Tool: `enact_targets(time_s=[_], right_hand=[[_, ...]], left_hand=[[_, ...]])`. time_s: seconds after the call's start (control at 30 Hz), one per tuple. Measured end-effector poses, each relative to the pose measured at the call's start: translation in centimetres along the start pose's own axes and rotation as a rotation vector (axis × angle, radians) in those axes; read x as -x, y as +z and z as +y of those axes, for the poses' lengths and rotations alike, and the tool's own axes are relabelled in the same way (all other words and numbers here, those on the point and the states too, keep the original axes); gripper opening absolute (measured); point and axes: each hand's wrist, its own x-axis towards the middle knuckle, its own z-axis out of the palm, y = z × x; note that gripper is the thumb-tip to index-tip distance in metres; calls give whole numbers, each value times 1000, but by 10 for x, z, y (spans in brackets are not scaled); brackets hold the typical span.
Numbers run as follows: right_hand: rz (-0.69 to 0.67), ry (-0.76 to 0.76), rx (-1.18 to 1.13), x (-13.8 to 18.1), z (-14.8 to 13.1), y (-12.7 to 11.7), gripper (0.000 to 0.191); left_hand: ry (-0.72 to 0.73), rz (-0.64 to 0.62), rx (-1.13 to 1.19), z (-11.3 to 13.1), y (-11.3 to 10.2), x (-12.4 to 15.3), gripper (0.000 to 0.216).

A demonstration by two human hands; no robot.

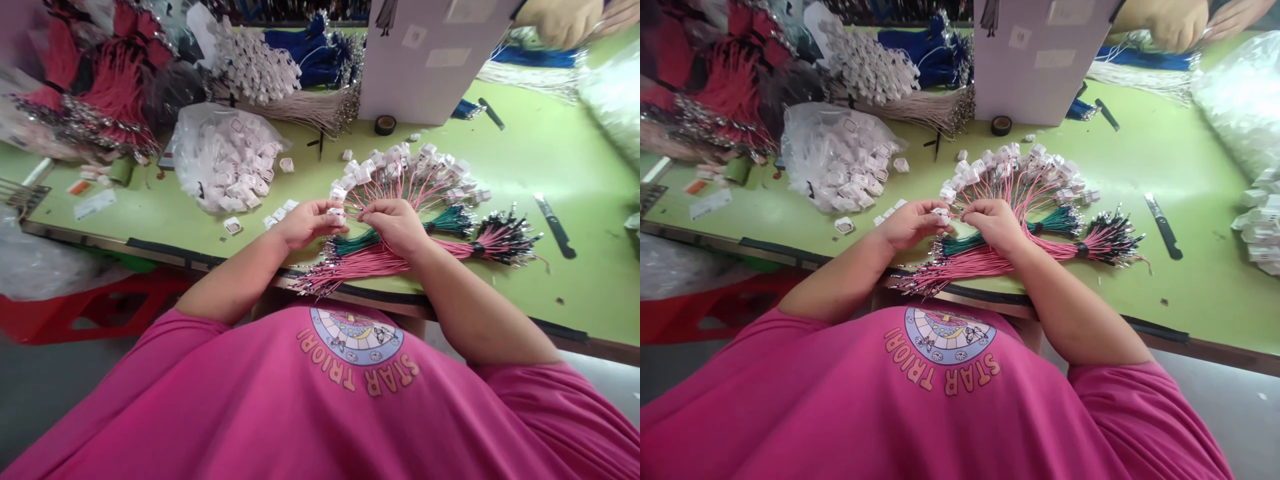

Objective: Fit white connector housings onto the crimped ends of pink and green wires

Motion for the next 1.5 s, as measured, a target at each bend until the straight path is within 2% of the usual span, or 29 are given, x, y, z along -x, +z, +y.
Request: enact_targets(time_s=[0.2, 0.4, 0.6, 0.73, 0.8, 0.97, 1.13, 1.27, 1.5], right_hand=[[-12, -63, 116, 1, 6, 1, 25], [-16, -220, 397, 0, 2, -11, 26], [-60, -224, 346, 7, -7, -12, 24], [-94, -277, 386, 9, -6, -9, 24], [-59, -250, 385, 6, -4, -9, 24], [-29, -39, 315, 0, -4, -9, 33], [-20, 62, 297, 1, -6, -2, 28], [6, 76, 315, 1, -4, 5, 28], [64, -14, 368, 3, 2, 22, 32]], left_hand=[[6, -10, 24, -3, -2, -1, 44], [-16, -24, 15, -4, 0, -1, 45], [3, 35, 1, -3, 3, -1, 36], [2, 40, -7, -1, 4, 0, 33], [5, 27, 7, -2, 4, 0, 33], [22, -21, 30, -4, 3, -1, 36], [82, -57, 4, -8, 4, -3, 45], [148, -29, -50, -13, 6, -5, 50], [221, 87, -142, -18, 9, -7, 56]])
